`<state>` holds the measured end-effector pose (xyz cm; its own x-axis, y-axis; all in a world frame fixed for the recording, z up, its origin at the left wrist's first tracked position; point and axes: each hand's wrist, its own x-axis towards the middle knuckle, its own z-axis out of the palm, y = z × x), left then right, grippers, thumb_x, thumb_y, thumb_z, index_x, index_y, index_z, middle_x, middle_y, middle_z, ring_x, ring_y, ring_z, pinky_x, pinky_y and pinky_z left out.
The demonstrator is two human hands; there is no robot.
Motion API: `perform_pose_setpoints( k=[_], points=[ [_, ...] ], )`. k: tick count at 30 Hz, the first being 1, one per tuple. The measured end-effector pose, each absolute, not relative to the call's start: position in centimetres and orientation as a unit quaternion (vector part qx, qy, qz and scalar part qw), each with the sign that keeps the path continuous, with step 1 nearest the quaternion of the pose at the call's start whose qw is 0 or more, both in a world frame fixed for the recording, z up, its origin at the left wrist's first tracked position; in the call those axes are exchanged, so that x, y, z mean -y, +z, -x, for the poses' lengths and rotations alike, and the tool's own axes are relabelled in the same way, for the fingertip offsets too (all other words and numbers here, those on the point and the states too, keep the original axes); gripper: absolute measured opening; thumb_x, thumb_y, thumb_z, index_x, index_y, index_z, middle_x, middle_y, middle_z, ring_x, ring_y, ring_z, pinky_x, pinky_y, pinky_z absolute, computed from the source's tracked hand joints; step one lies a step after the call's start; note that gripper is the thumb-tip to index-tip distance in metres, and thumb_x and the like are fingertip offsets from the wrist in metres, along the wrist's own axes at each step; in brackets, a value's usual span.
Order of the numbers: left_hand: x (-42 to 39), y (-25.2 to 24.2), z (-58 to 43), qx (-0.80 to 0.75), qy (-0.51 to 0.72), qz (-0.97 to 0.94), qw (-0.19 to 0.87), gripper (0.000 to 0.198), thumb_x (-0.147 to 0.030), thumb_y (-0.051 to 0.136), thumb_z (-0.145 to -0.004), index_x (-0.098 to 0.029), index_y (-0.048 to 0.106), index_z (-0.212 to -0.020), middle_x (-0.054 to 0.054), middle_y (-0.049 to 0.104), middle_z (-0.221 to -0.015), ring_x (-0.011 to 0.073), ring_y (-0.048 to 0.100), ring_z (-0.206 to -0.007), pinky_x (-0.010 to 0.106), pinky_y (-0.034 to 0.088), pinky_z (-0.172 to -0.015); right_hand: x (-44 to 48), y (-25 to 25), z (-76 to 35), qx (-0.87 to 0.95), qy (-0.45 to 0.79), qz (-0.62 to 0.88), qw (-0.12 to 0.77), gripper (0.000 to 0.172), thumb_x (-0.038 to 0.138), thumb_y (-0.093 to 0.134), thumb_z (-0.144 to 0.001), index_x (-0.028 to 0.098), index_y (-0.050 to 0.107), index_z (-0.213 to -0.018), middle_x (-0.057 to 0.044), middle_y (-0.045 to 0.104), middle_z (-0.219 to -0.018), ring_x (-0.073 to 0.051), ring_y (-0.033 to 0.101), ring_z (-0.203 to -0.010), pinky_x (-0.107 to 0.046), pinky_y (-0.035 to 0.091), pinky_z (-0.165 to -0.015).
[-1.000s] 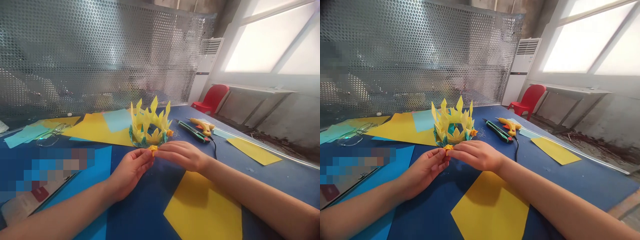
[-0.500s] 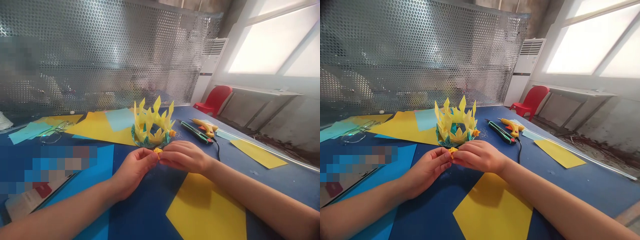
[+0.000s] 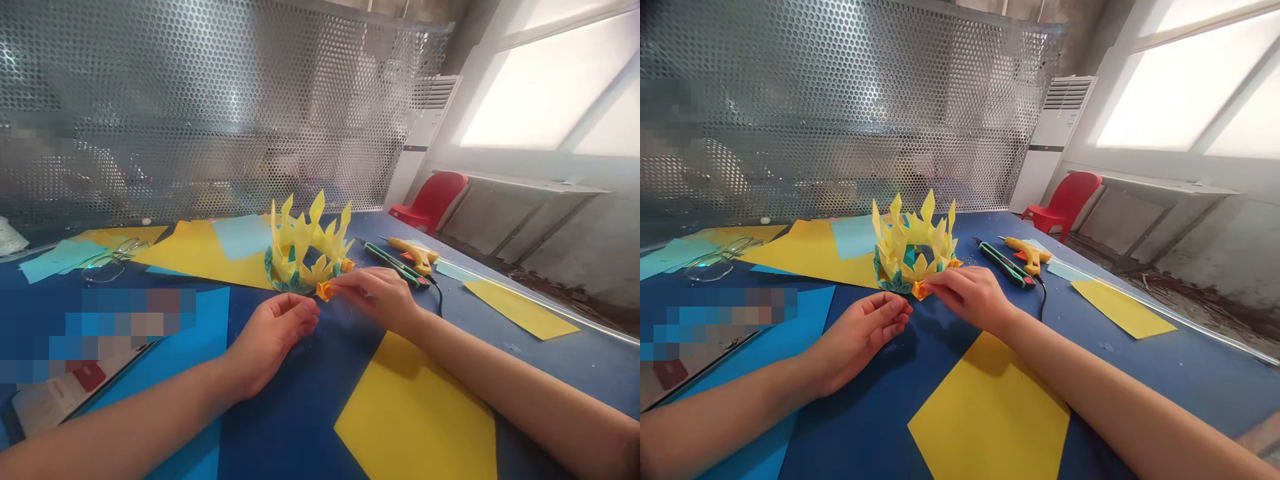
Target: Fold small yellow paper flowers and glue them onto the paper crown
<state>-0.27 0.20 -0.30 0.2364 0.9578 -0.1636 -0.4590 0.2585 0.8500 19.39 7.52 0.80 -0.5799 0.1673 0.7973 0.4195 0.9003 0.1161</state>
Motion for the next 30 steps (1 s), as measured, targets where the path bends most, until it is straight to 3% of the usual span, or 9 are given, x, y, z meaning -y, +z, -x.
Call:
perform_pose_setpoints(
  k=[6,10,19,30],
  points=[
    [-0.22,-0.08,0.21,-0.364,0.510,-0.319,0.711,0.013,-0.022,0.070,-0.084,-0.013,0.069,-0.075,0.001,0.067,-0.074,0.0087,0.060,-0.071,0.021,0.048,-0.073,-8.03,0.35,-19.43,0.877,-0.115,0.218,0.413,0.019,0.029,0.053,-0.096,0.020,0.067,-0.087,0.000,0.073,-0.067,-0.009,0.062,-0.050,-0.019,0.050,-0.051],
    [-0.18,0.15,0.29,-0.374,0.515,-0.298,0.711,0.021,-0.015,0.057,-0.092,-0.012,0.068,-0.074,0.002,0.067,-0.073,0.0084,0.060,-0.068,0.022,0.048,-0.072,-8.06,0.05,-19.38,0.880,-0.115,0.225,0.403,0.017,0.029,0.053,-0.096,0.022,0.068,-0.090,0.001,0.073,-0.068,-0.010,0.065,-0.052,-0.019,0.053,-0.054],
    [-0.27,0.48,0.57,-0.382,0.520,-0.271,0.715,0.025,-0.012,0.054,-0.092,-0.011,0.067,-0.071,0.003,0.066,-0.069,0.0097,0.060,-0.066,0.025,0.047,-0.070,-8.10,0.01,-19.11,0.908,-0.138,0.167,0.359,0.010,0.022,0.055,-0.095,0.022,0.065,-0.097,-0.001,0.076,-0.082,-0.012,0.072,-0.067,-0.020,0.057,-0.065],
    [-0.41,0.34,0.76,-0.369,0.518,-0.277,0.720,0.024,-0.014,0.053,-0.093,-0.011,0.066,-0.073,0.003,0.065,-0.071,0.0091,0.059,-0.067,0.024,0.047,-0.070,-8.32,-0.11,-18.98,0.910,-0.169,0.156,0.346,0.010,0.021,0.054,-0.095,0.021,0.063,-0.099,-0.002,0.076,-0.083,-0.014,0.072,-0.068,-0.024,0.059,-0.065]
  ],
)
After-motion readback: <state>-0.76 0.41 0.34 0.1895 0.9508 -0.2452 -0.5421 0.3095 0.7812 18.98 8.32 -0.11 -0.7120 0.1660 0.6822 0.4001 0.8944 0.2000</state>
